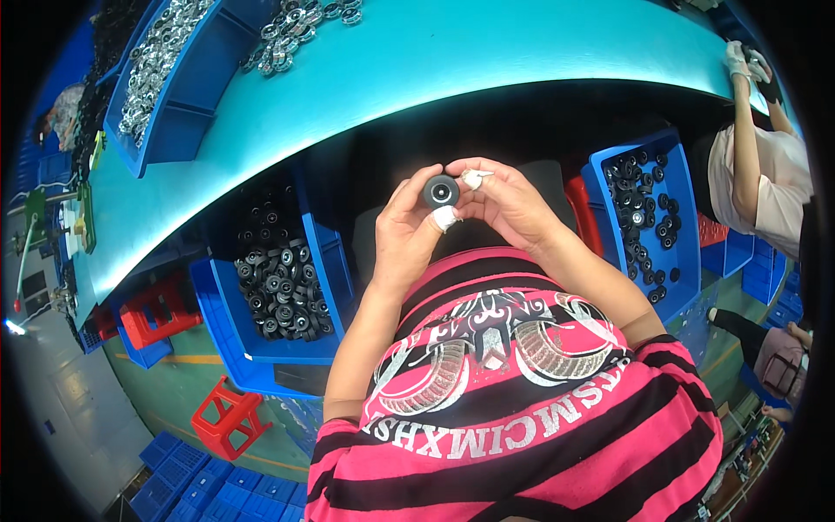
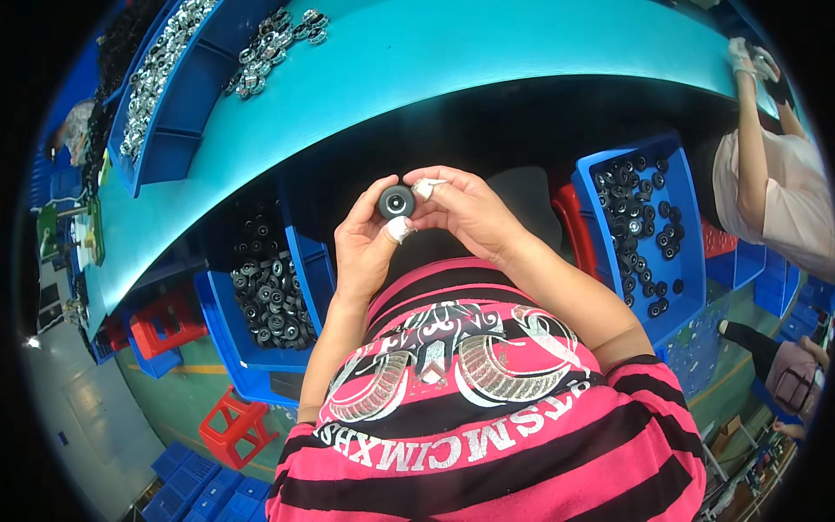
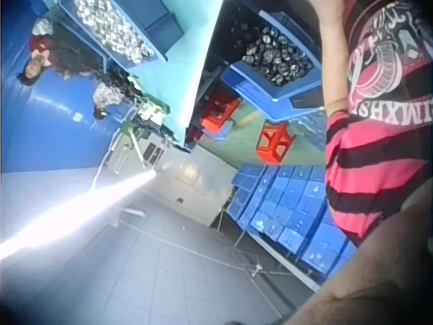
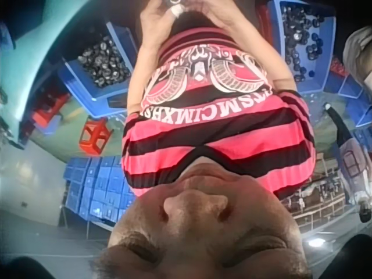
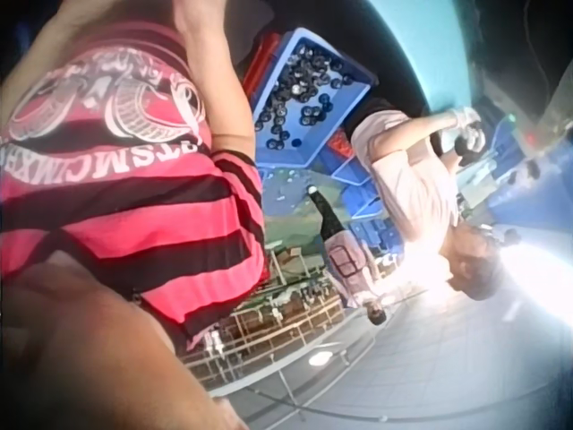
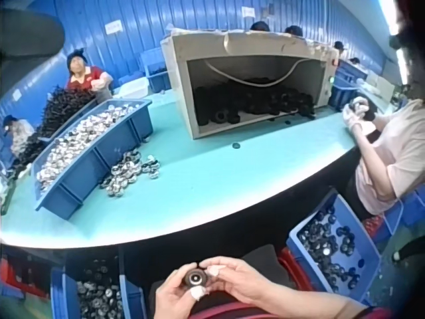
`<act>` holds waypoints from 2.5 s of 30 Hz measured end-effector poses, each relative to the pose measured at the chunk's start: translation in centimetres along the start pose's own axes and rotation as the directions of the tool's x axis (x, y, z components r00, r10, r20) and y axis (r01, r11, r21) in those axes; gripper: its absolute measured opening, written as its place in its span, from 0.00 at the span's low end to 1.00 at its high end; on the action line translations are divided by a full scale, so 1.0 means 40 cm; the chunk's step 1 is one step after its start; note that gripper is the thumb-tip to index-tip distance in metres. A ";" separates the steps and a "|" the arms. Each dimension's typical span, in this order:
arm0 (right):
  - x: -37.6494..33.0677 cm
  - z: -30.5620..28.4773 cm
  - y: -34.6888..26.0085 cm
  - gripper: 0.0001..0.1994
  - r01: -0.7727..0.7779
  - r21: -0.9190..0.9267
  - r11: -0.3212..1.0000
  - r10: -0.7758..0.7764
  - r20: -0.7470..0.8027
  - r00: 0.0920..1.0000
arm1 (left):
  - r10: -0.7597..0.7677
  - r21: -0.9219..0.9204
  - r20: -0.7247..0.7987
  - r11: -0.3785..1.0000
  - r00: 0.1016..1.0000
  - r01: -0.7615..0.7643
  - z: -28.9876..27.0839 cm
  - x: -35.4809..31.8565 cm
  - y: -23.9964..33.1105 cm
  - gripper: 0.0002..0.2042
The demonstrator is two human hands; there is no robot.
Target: Assemble small plastic components into circular rings at a factory assembly line.
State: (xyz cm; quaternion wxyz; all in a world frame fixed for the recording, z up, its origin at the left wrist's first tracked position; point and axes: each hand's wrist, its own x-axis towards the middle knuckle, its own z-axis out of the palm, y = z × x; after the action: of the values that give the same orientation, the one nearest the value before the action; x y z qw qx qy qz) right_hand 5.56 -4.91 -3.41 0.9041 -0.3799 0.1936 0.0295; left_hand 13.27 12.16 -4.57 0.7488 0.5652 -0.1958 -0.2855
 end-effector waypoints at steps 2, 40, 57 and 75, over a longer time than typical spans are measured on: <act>-0.003 -0.003 -0.003 0.15 0.002 -0.004 1.000 -0.002 0.008 1.000 | -0.042 -0.012 -0.014 0.999 0.999 0.042 0.001 -0.003 0.001 0.26; -0.075 0.001 0.107 0.15 0.008 -0.811 0.585 0.206 0.159 0.966 | 0.453 0.931 -0.358 0.113 0.816 0.346 -0.476 -0.245 0.153 0.19; -0.060 -0.031 0.076 0.10 0.124 -0.750 0.649 -0.022 0.145 0.989 | 0.256 0.911 -0.007 0.401 0.967 -0.100 -0.236 -0.067 -0.033 0.15; 0.374 -0.016 -0.625 0.13 0.642 -0.634 -0.431 -0.567 0.744 0.354 | -0.614 0.915 0.372 0.367 0.696 -0.166 -0.015 0.313 -0.574 0.11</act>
State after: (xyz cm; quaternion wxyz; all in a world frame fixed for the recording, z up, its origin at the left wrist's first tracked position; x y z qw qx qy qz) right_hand 24.17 -24.49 7.50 0.2658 -0.8784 -0.1582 -0.3644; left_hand 18.43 -0.09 -27.10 0.1375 0.7534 -0.4847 -0.4225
